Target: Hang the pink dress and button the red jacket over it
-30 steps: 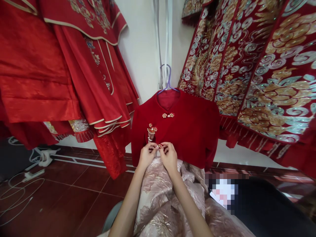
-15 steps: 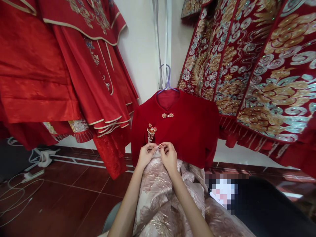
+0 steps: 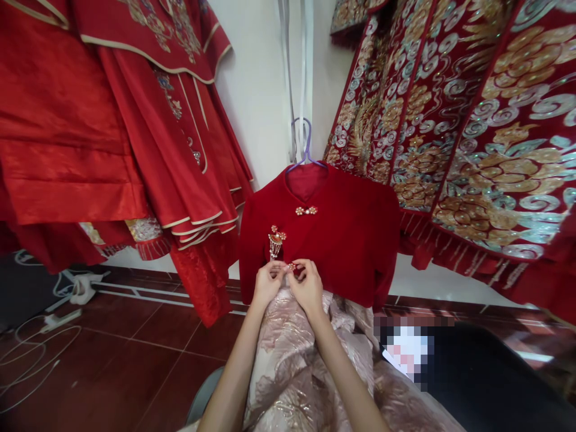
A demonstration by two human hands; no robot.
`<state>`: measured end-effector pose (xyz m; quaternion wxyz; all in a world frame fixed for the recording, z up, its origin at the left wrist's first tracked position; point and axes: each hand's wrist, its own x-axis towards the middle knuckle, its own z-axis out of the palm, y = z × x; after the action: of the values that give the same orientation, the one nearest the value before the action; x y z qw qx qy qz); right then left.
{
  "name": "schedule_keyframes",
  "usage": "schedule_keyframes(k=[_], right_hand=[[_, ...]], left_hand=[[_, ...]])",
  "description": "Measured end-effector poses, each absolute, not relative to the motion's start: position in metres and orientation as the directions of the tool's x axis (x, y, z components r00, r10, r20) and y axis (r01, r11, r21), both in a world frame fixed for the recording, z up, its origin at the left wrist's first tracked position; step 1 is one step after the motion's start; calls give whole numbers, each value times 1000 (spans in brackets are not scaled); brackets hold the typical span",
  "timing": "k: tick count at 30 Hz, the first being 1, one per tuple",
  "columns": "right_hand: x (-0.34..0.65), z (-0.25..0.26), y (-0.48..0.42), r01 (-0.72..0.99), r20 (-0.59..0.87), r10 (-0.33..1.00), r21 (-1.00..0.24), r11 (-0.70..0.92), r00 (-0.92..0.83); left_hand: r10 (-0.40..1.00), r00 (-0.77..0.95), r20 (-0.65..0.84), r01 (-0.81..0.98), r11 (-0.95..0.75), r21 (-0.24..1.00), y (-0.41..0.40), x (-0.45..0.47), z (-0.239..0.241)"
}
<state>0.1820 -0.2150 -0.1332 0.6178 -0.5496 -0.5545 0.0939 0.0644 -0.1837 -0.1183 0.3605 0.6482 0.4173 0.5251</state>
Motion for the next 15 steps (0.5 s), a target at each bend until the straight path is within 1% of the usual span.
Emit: schedule_keyframes(k=[6, 15], right_hand=[[183, -136, -214, 489, 587, 726, -780, 390, 357], [185, -140, -211, 467, 578, 731, -792, 394, 362]], left_hand=[[906, 95, 413, 188, -424, 886, -184, 65, -119], [916, 92, 389, 253, -400, 881, -188, 64, -115]])
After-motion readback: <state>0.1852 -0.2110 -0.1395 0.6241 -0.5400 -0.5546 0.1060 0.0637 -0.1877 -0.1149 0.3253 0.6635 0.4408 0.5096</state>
